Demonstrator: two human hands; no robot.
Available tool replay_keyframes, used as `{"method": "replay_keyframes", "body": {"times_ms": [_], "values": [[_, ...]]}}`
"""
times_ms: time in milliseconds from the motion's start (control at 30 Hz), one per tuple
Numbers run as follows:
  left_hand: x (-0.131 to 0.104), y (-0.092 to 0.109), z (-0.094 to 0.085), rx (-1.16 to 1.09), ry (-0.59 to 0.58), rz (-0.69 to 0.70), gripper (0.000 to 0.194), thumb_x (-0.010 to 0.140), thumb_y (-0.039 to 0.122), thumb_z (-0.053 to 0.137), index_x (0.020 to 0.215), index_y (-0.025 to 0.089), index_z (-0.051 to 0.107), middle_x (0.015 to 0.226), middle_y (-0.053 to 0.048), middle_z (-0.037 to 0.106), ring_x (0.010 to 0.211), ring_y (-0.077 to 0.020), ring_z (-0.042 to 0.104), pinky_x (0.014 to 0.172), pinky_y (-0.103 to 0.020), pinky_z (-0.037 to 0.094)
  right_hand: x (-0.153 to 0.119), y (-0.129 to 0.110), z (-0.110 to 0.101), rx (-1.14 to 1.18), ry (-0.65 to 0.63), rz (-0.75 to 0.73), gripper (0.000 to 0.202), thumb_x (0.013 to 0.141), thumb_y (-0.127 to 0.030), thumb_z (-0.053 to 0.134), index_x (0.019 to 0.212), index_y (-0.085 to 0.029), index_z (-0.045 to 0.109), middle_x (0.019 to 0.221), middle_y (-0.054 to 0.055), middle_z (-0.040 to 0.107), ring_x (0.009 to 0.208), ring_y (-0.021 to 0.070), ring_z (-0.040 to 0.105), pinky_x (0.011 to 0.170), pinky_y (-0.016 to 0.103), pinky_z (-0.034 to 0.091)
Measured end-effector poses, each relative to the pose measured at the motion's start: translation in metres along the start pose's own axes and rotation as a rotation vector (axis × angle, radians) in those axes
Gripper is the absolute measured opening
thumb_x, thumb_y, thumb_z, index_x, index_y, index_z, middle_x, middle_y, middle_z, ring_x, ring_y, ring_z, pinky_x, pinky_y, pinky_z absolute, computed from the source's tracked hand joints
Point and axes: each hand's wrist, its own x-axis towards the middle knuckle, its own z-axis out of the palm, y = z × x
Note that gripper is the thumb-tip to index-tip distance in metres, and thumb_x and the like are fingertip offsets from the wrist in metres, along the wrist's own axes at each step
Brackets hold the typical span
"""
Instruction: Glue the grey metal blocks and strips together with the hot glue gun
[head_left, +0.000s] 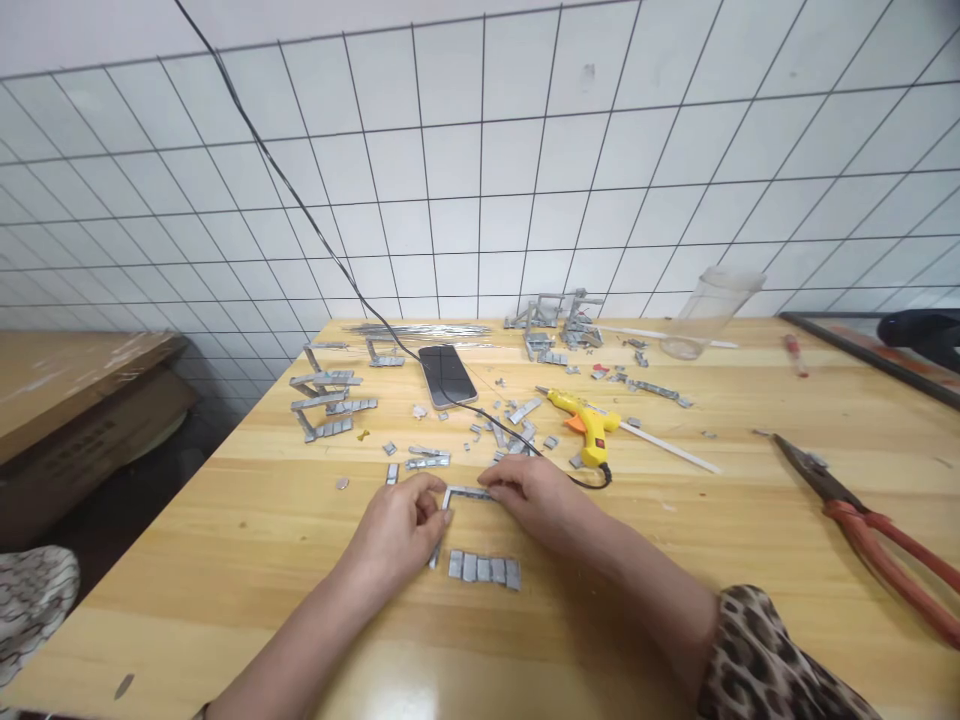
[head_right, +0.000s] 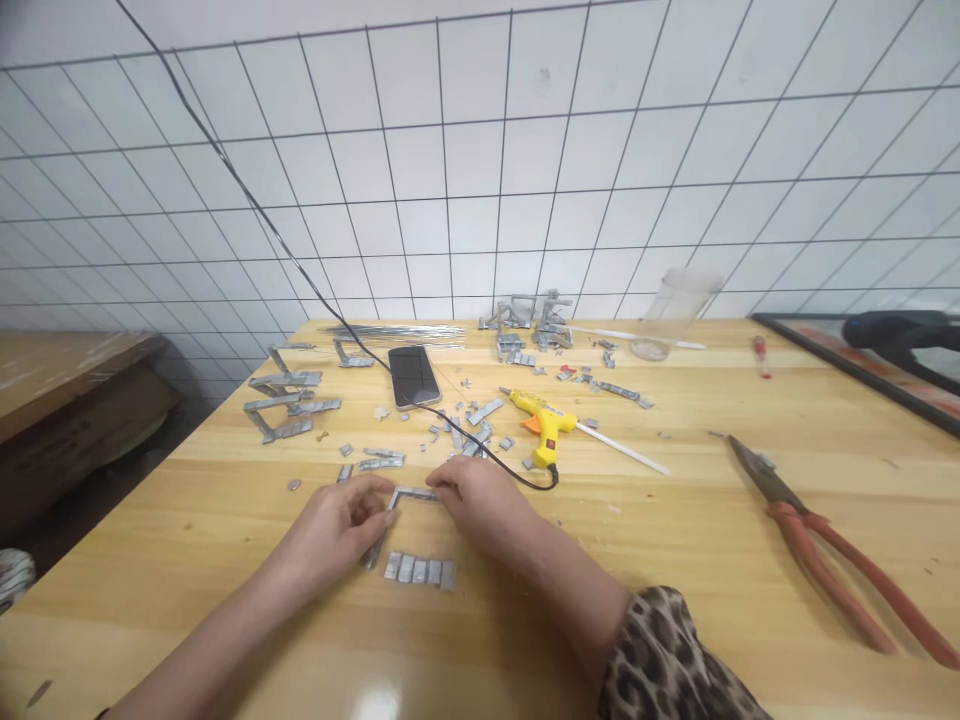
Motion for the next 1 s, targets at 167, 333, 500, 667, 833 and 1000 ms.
{"method": "replay_keyframes", "body": {"times_ms": [167,333,500,667,833,1000], "values": [[0.003,-0.004,0.001,-0.023,0.009,0.028,0.029,0.077,0.027,0.053,0.103,0.015,0.061,0.063,0.001,0.061,0.053,-0.0164,0.058,0.054,-0.027,0.045,0.000,0.000,0.001,-0.008,-0.011,0.002,0.026,0.080,-0.009,0.051,0.090,-0.020,0.073,0.090,0.006,0.073,0.085,0.0196,0.065,0.077,0.029,0.048],[0.006,-0.005,0.002,-0.067,-0.021,0.022,0.031,0.077,0.028,0.054,0.105,0.016,0.061,0.061,0.002,0.060,0.051,-0.0157,0.058,0.054,-0.027,0.045,0.001,0.000,0.001,-0.012,-0.009,-0.008,0.027,0.080,-0.009,0.051,0.088,-0.022,0.074,0.089,0.004,0.072,0.085,0.0182,0.065,0.078,0.028,0.047],[0.006,-0.004,-0.001,-0.102,-0.059,0.009,0.032,0.078,0.030,0.056,0.106,0.015,0.057,0.059,0.003,0.059,0.051,-0.0159,0.058,0.053,-0.027,0.044,-0.001,-0.001,0.000,-0.014,-0.006,-0.017,0.027,0.080,-0.009,0.051,0.089,-0.022,0.073,0.088,0.004,0.072,0.085,0.0181,0.065,0.078,0.028,0.047],[0.008,-0.005,-0.008,-0.109,-0.080,0.045,0.029,0.078,0.031,0.054,0.103,0.015,0.053,0.058,0.003,0.059,0.052,-0.0165,0.058,0.053,-0.027,0.043,-0.002,-0.001,-0.003,-0.004,0.002,-0.003,0.026,0.082,-0.014,0.050,0.091,-0.022,0.073,0.093,0.005,0.075,0.087,0.0200,0.067,0.078,0.030,0.049],[0.010,0.000,-0.019,0.000,-0.106,0.059,0.025,0.079,0.028,0.051,0.101,0.017,0.058,0.061,0.000,0.062,0.056,-0.0180,0.060,0.052,-0.026,0.042,-0.003,-0.001,-0.007,0.006,0.020,0.032,0.028,0.085,-0.017,0.047,0.093,-0.022,0.073,0.101,0.006,0.075,0.093,0.0228,0.067,0.081,0.033,0.049],[0.022,0.009,-0.030,0.120,-0.127,0.078,0.016,0.075,0.026,0.054,0.085,0.019,0.065,0.059,0.001,0.061,0.054,-0.0172,0.057,0.050,-0.025,0.039,-0.003,0.002,-0.010,0.023,0.015,0.052,0.026,0.084,-0.017,0.049,0.089,-0.023,0.074,0.094,0.003,0.076,0.086,0.0212,0.068,0.076,0.031,0.050]]}}
